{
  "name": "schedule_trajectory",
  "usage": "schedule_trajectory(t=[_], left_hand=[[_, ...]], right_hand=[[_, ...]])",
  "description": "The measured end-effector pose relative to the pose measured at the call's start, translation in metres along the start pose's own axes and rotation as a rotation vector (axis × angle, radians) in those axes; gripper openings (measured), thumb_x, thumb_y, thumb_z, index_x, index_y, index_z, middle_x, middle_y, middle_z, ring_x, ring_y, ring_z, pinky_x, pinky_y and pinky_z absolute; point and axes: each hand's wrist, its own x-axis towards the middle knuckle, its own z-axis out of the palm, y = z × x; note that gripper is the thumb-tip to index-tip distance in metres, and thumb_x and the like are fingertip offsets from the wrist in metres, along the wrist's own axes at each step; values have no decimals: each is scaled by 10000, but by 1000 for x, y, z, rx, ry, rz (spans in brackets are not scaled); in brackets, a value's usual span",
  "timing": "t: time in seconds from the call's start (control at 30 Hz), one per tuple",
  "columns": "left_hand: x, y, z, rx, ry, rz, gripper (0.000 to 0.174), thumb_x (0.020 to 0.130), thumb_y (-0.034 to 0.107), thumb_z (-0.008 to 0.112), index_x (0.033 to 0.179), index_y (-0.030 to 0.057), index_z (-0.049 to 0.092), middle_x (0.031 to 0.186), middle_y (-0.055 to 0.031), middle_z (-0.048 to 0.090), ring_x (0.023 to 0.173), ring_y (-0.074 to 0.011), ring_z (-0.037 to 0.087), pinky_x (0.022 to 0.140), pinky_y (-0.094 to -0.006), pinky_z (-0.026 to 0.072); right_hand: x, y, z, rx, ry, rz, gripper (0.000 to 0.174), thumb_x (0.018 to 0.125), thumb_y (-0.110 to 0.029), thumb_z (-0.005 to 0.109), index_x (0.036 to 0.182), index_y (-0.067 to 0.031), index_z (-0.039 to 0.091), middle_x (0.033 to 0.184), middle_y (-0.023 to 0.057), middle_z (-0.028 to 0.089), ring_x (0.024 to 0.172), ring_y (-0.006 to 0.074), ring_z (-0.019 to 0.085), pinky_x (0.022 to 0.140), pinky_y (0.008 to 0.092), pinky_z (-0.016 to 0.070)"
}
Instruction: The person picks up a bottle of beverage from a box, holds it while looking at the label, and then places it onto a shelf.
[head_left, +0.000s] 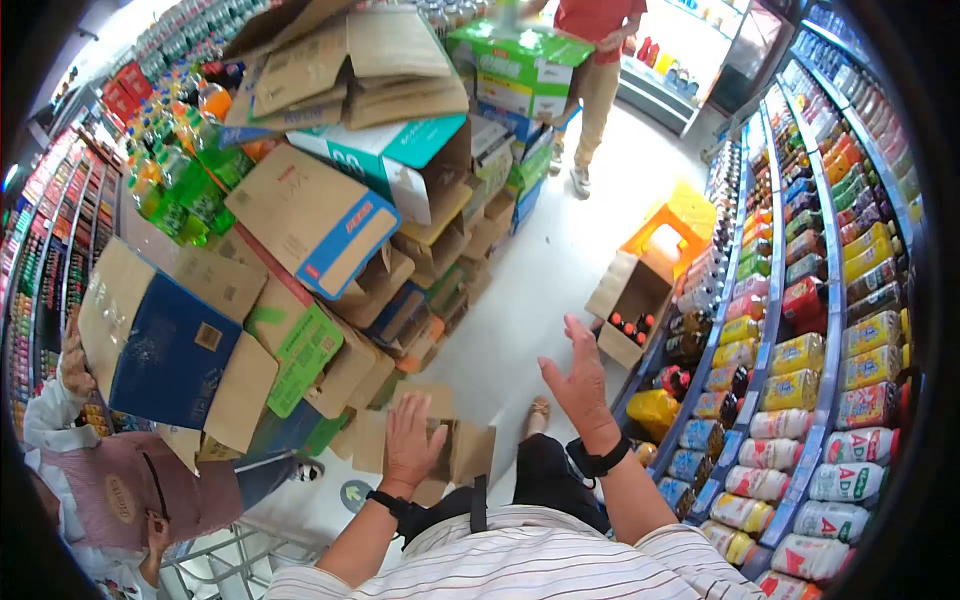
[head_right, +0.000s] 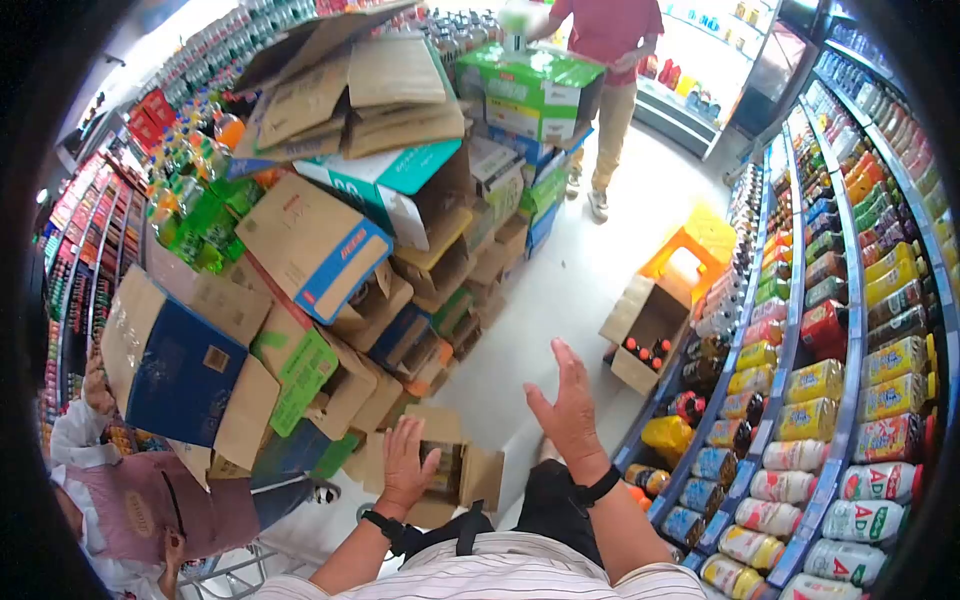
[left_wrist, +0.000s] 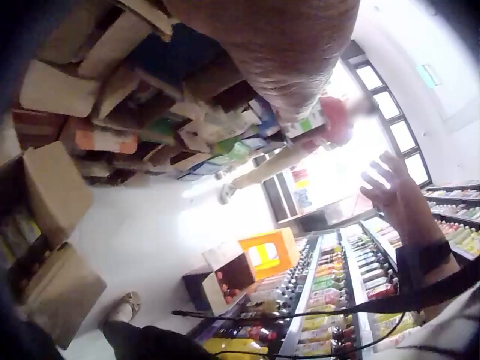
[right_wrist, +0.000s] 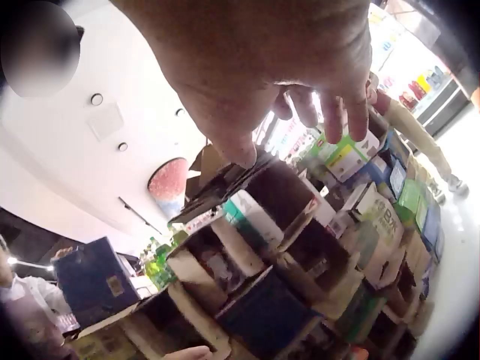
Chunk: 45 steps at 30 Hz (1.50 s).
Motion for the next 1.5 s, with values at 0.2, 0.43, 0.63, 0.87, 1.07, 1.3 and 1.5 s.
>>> schedule_trajectory(t=[0.2, 0.43, 0.63, 0.87, 1.07, 1.3, 1.5], left_hand=[[103, 55, 6, 40, 123, -87, 816, 898, 392, 714, 1556, 71, 352, 1596, -232, 336, 1499, -392, 283, 1213, -592, 188], [250, 148, 13, 79, 113, -99, 832, 922, 359, 707, 1582, 60, 299, 1614, -238, 297, 1505, -399, 266, 1216, -577, 179], [359, 216, 35, 73, 95, 56, 805, 942, 386, 691, 1576, 66, 312, 1604, -235, 319, 1511, -389, 259, 1222, -575, 168], [451, 260, 54, -84, 174, 94, 786, 952, 435, 672, 1546, 33, 350, 1559, -252, 377, 1481, -401, 310, 1210, -557, 204], [616, 277, 43, -550, 428, 102, 776, 943, 380, 705, 1494, -56, 374, 1482, -298, 435, 1385, -428, 417, 1150, -473, 339], [805, 285, -3, -510, 628, 241, 649, 970, 299, 707, 1445, -46, 431, 1208, -188, 574, 1134, -307, 560, 1000, -449, 447], [910, 253, -44, -747, 558, 87, 545, 1005, 239, 677, 1424, -21, 444, 1091, -96, 596, 999, -186, 576, 949, -391, 474]], right_hand=[[98, 39, -40, -64, 68, -135, 912, 788, -204, 827, 1531, -14, 335, 1502, 239, 451, 1358, 405, 456, 1141, 462, 382], [205, 141, -103, -2, 82, -109, 935, 784, -241, 844, 1530, -14, 329, 1515, 237, 431, 1386, 410, 430, 1157, 467, 368], [236, 230, -168, -80, 156, 29, 840, 813, -254, 823, 1483, -13, 378, 1478, 239, 464, 1381, 411, 440, 1167, 461, 368], [276, 252, -214, -44, -30, 132, 530, 871, -232, 769, 1314, -18, 569, 1255, 217, 624, 1164, 372, 600, 1029, 440, 477], [309, 193, -233, 223, -221, 23, 539, 903, -94, 707, 1403, -63, 510, 1262, 199, 622, 1040, 314, 672, 927, 397, 535], [365, 223, -246, 232, -122, 146, 670, 912, -77, 696, 1504, -54, 382, 1353, 196, 580, 1052, 224, 692, 909, 356, 546], [435, 205, -275, 525, 370, 188, 521, 937, -48, 642, 1420, -1, 454, 1192, 188, 665, 938, 196, 696, 868, 329, 553]])
